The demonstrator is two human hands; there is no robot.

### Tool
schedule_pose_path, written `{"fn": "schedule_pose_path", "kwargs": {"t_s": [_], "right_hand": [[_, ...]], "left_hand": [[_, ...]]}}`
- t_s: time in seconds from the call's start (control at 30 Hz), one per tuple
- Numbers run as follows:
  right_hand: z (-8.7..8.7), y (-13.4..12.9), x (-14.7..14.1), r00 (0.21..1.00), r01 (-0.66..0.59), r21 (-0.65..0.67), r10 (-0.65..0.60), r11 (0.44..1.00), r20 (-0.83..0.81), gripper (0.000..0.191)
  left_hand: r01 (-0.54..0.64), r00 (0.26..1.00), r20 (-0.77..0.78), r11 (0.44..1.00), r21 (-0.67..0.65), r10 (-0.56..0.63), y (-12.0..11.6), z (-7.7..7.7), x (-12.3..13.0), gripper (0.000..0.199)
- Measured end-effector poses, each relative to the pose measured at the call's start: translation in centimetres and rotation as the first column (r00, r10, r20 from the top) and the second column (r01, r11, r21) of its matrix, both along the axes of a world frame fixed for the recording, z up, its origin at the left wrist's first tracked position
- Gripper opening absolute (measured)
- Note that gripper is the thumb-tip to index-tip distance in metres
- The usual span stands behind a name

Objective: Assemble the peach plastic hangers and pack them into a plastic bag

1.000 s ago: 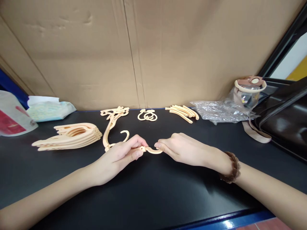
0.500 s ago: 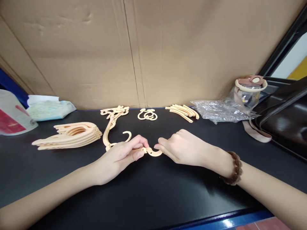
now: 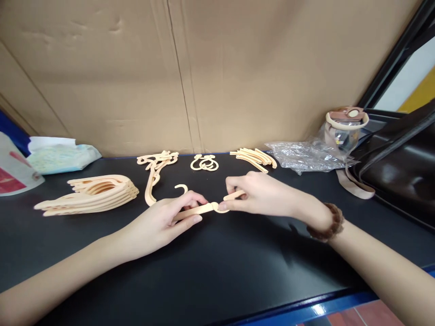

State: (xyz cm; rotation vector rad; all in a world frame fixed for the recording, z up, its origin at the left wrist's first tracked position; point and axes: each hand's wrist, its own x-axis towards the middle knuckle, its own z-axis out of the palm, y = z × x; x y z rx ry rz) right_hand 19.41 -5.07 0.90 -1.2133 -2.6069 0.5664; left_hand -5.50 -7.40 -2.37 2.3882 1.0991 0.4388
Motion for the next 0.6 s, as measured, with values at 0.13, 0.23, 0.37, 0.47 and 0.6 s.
{"fn": "schedule_pose_path", "kwargs": {"t_s": [0.13,0.23,0.37,0.47,0.6], "right_hand": [[1.0,1.7,2.4,0.999,0.047,-0.133,-0.044,0.990,0.026,0.041],[1.4,2.7,4.0,0.991,0.106,-0.141,-0.092,0.984,0.099,0.043],[0.9,3.4,4.6,0.977,0.174,0.037,-0.178,0.984,0.121,0.047],[-0.1,3.4,3.7,0.996,0.081,0.082,-0.078,0.993,-0.033,0.045],[-1.6,2.1,1.3,0.941,-0.056,-0.072,0.029,0.996,-0.337,0.044]], "left_hand": [[0.046,0.999,-0.025,0.989,0.139,-0.043,0.0,0.2,-0.4,0.015],[0.126,0.989,-0.111,0.962,0.240,-0.102,-0.1,0.4,-0.3,0.021],[0.209,0.968,-0.192,0.942,0.262,-0.161,-0.2,0.2,-0.2,0.026],[0.224,0.968,-0.167,0.941,0.253,-0.186,-0.1,-0.1,-0.3,0.027],[0.235,0.971,-0.100,0.942,0.241,-0.217,0.0,-0.6,-0.3,0.026]]}}
